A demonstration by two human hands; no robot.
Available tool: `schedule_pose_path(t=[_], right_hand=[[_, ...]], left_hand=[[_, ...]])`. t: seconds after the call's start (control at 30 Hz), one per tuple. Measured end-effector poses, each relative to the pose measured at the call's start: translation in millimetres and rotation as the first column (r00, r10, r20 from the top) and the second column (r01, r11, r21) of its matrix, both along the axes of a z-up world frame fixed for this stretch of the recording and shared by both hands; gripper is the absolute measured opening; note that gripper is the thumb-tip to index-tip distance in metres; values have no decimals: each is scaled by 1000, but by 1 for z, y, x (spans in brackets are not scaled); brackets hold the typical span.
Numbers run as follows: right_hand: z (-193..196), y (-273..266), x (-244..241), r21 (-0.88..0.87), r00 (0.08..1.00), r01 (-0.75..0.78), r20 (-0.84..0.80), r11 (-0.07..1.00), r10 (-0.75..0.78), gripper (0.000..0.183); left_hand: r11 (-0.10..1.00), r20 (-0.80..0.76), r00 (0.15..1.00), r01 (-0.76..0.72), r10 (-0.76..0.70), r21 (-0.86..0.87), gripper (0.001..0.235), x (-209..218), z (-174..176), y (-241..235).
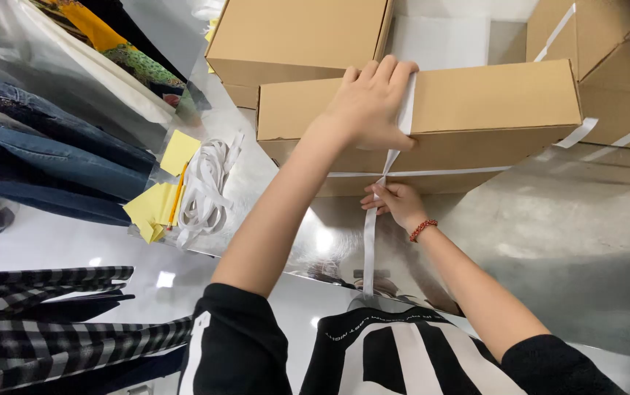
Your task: The person ties a white ribbon around a cardboard box, forming a bow. They then write on a yellow sticky note with a pencil and place it on the box. Finally, they stack the wrapped box with others and handle a sheet of bubble wrap.
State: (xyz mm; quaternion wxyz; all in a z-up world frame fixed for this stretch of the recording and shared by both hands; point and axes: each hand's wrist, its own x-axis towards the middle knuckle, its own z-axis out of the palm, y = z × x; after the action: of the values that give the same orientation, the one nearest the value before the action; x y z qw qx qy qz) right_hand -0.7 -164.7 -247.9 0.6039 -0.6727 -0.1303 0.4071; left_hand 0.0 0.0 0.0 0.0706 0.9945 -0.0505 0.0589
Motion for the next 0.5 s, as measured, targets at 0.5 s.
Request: schedule_pose_path(t=[0.5], right_hand=[[-11, -58, -35, -150, 964, 24, -259, 988, -63, 42]], left_hand=[[927, -166, 971, 100, -169, -360, 98, -48, 113, -2]])
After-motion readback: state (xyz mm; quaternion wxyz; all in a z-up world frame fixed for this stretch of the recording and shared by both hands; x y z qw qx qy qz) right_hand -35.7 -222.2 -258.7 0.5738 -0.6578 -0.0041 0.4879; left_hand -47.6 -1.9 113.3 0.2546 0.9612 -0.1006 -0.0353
